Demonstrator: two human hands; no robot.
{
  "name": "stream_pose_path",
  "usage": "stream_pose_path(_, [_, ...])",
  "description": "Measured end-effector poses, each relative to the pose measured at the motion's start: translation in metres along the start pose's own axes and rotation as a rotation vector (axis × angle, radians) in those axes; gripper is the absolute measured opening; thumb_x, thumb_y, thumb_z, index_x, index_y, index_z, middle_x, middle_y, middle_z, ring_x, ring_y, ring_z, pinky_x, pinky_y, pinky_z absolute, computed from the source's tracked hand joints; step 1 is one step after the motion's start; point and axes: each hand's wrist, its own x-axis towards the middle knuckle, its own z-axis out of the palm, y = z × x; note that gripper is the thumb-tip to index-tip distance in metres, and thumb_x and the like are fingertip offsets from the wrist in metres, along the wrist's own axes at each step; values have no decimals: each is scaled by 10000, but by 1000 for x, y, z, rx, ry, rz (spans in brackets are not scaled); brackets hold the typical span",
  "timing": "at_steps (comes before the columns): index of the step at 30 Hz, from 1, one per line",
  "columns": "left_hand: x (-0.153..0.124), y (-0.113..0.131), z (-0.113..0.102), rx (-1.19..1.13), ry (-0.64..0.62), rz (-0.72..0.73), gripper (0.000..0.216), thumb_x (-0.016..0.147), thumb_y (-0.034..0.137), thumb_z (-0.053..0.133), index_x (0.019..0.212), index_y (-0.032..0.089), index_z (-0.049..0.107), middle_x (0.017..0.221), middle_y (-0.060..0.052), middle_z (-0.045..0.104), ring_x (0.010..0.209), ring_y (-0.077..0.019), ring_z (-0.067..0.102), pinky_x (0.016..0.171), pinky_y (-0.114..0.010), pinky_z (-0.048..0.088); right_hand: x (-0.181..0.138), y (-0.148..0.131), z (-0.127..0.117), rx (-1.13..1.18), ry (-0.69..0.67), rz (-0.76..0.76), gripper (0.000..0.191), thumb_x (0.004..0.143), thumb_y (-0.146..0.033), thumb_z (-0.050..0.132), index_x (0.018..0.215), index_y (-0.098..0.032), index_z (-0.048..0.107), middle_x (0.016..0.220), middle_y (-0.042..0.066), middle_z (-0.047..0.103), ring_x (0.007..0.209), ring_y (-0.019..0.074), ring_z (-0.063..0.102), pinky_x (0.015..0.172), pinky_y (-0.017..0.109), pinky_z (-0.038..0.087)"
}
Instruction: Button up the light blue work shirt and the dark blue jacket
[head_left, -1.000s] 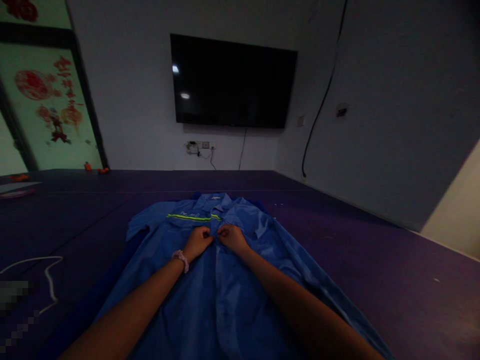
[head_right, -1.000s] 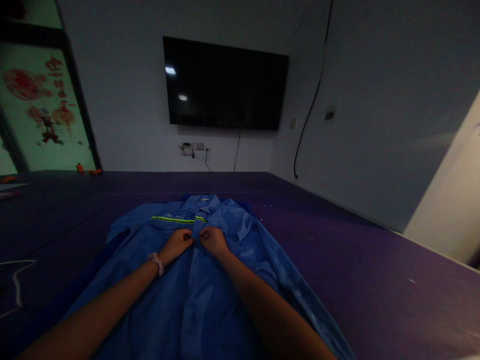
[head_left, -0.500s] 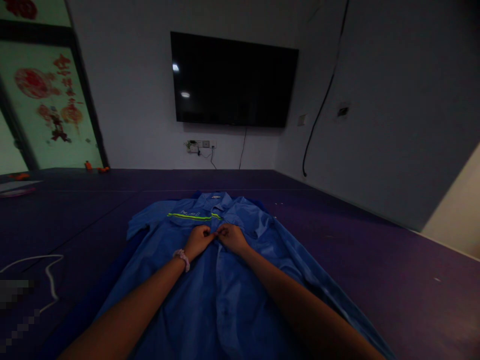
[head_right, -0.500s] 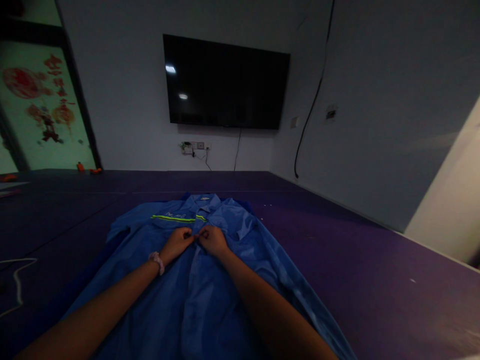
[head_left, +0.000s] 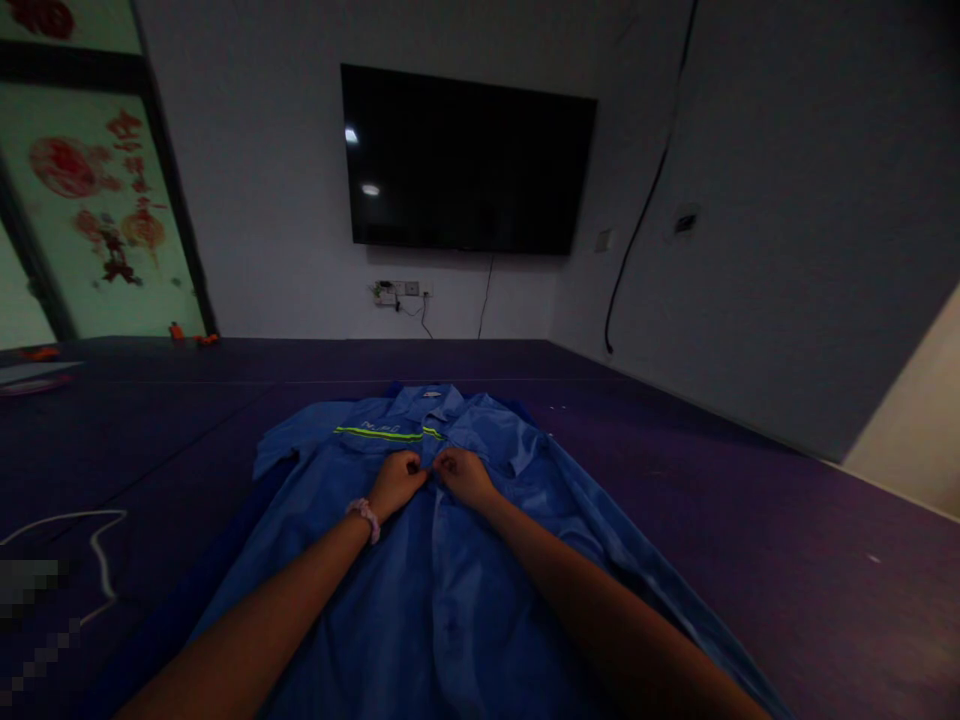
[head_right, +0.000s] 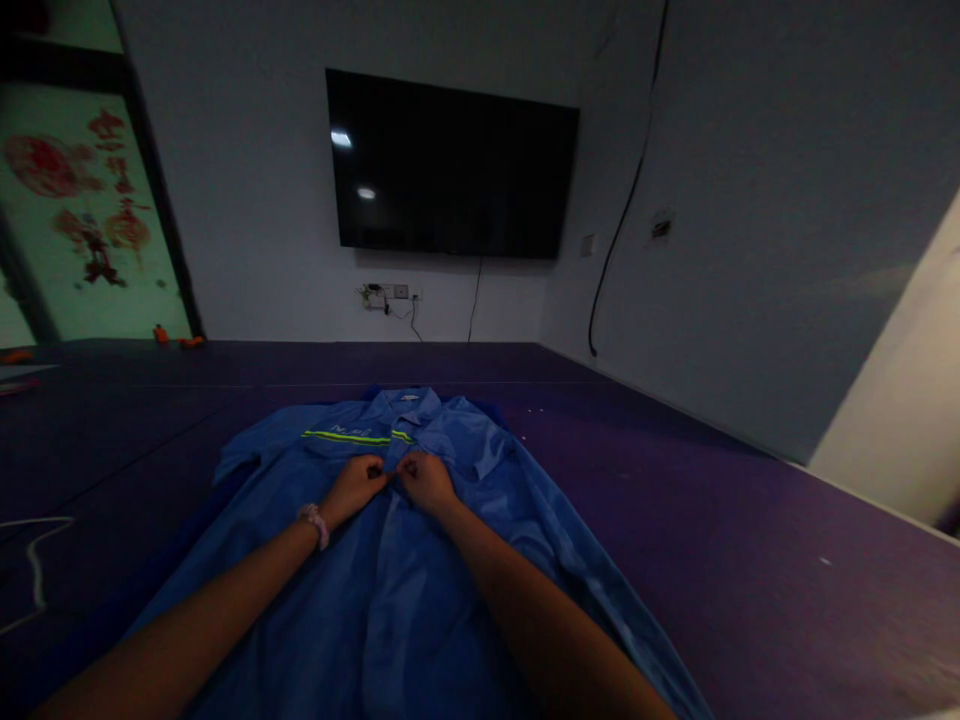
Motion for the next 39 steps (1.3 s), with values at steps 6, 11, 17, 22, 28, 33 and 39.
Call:
stream_pose_path(6, [-1,1,0,5,-5,-16,99,647,184,502,561,147,470,518,44,423,516,-90,397,508,-195,269,0,-1,-1,-56,1,6,122,722,-132,494,738,-162,611,619,3,620,564,115,571,526,190,399])
stream_pose_path(11, [-1,4,0,14,3,-22,88,640,151,504,558,145,474,521,43,434,518,-89,405,509,-191,275,0,-2,0,-43,7,11,140,714,-98,478,731,-160,602,629,7,624,575,118,582,538,193,409])
stream_pose_path(17, [0,4,-1,28,-2,-28,112,631,147,513,532,146,460,501,51,419,507,-85,396,507,-189,269,0,-3,0,-38,6,11,157,698,-71,475,729,-154,604,639,13,628,591,121,591,552,191,419])
stream_pose_path(22, [-1,5,-1,48,0,-18,92,619,115,507,543,144,465,502,52,418,508,-83,396,507,-188,262,0,-4,0,-57,13,-4,152,700,-66,478,720,-155,599,661,15,633,589,115,586,555,191,414])
stream_pose_path(28, [0,3,-1,56,-12,-19,100,617,113,501,534,147,459,502,52,414,516,-86,402,515,-190,271,0,-2,0,-53,13,-9,124,732,-131,486,739,-149,609,630,15,624,586,120,583,545,193,409])
stream_pose_path(33, [0,2,-1,42,-9,-17,97,642,140,494,550,150,467,520,43,437,528,-92,416,519,-192,278,-1,-2,0,-39,30,-1,145,753,-194,479,735,-154,618,610,8,617,552,116,568,506,189,390])
stream_pose_path(39, [-1,4,0,22,8,-4,145,684,193,482,547,149,472,523,35,438,539,-99,421,526,-199,284,-1,-4,0,-2,27,-23,130,742,-179,489,734,-158,617,633,4,621,568,110,572,525,184,399])
